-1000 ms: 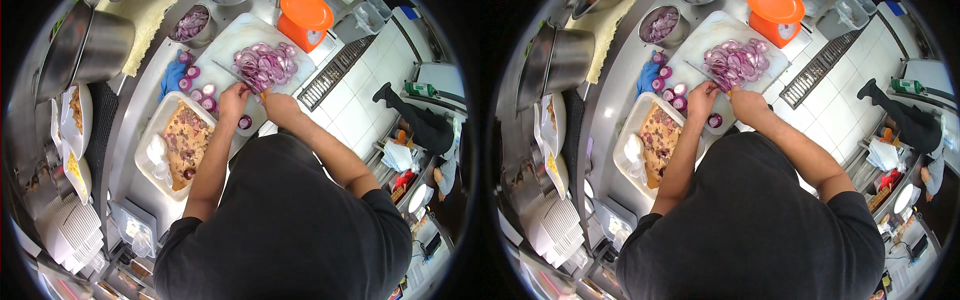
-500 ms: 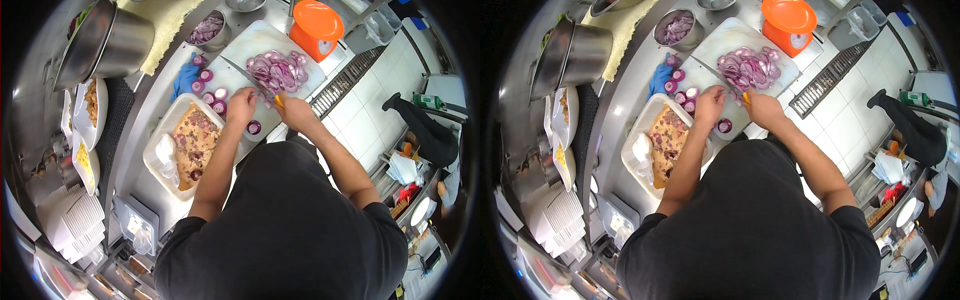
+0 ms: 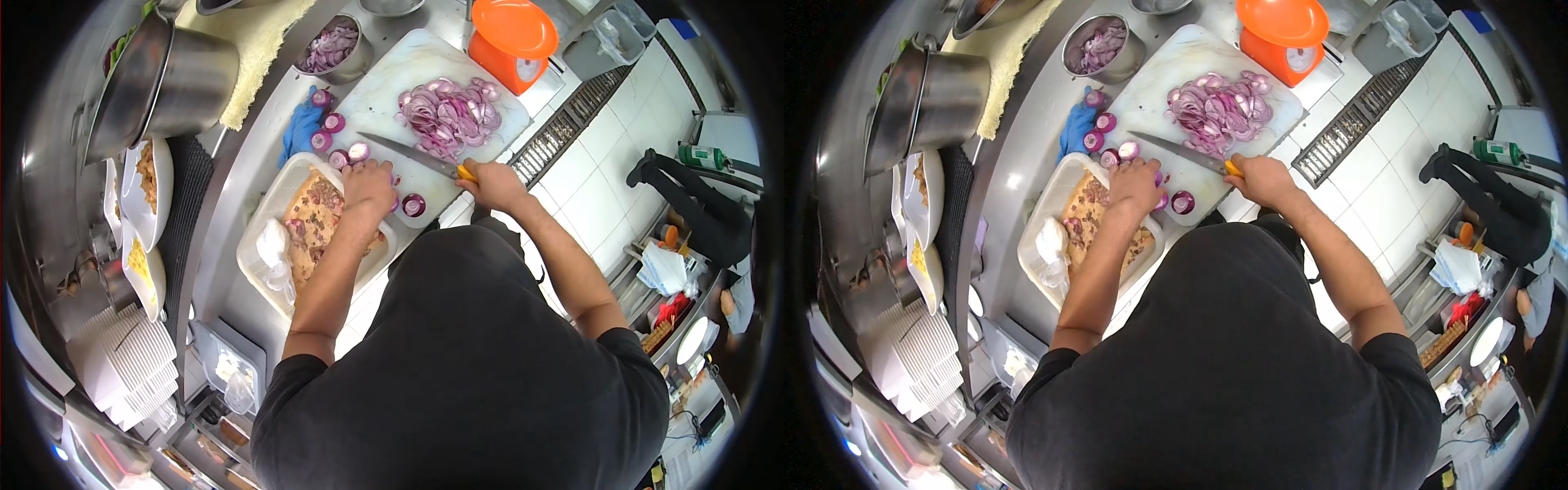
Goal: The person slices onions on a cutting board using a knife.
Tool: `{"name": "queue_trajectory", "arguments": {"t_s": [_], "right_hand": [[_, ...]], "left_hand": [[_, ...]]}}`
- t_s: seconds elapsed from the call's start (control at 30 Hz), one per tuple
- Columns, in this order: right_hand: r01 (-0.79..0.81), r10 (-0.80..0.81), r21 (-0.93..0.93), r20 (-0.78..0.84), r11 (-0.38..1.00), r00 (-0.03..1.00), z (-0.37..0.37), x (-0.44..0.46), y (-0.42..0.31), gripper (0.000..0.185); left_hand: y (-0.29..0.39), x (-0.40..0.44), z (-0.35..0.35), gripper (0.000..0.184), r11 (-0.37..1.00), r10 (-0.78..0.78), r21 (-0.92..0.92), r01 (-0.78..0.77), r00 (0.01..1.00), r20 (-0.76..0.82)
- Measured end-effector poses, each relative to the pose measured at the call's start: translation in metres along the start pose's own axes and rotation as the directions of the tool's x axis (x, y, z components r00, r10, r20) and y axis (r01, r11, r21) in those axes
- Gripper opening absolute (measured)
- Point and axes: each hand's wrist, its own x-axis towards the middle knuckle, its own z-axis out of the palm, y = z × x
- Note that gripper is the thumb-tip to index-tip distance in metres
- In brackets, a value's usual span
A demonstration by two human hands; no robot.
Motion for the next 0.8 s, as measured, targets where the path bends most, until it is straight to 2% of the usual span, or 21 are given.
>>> {"name": "queue_trajectory", "arguments": {"t_s": [0.1,0.2,0.3,0.4,0.5,0.6,0.7,0.8], "right_hand": [[-0.033,0.031,-0.037,-0.06,0.999,0.998,-0.003,0.009,0.002,0.039],[-0.078,0.076,-0.014,-0.114,0.997,0.991,-0.004,0.016,0.001,0.039],[-0.106,0.106,0.004,-0.091,0.994,0.99,-0.003,0.019,-0.001,0.041],[-0.116,0.119,0.032,-0.11,0.993,0.987,0.003,0.021,-0.002,0.041],[-0.125,0.129,0.039,-0.112,0.991,0.985,0.0,0.02,-0.01,0.039],[-0.101,0.098,-0.02,-0.118,0.995,0.988,-0.005,0.016,-0.02,0.037],[-0.094,0.09,-0.04,-0.092,0.995,0.992,-0.015,0.009,-0.036,0.037],[-0.072,0.067,-0.067,-0.063,0.995,0.996,-0.024,0.002,-0.054,0.036]], "left_hand": [[0.004,0.016,0.006,0.038,0.998,-0.059,-0.018,0.059,0.998,0.019],[0.008,0.027,0.023,0.032,0.996,-0.071,-0.06,0.063,0.988,-0.138],[0.014,0.034,0.024,0.031,0.896,-0.057,-0.442,-0.035,0.979,-0.194],[0.021,0.049,0.032,0.033,0.669,-0.054,-0.737,-0.098,0.982,-0.18],[0.019,0.054,0.036,0.033,0.808,-0.078,-0.553,-0.204,0.892,-0.444],[0.013,0.043,0.033,0.034,0.775,-0.178,-0.618,-0.131,0.893,-0.412],[0.016,0.029,0.027,0.036,0.725,-0.137,-0.678,-0.121,0.939,-0.314],[0.019,0.03,0.036,0.039,0.751,-0.113,-0.65,-0.114,0.948,-0.297]]}}
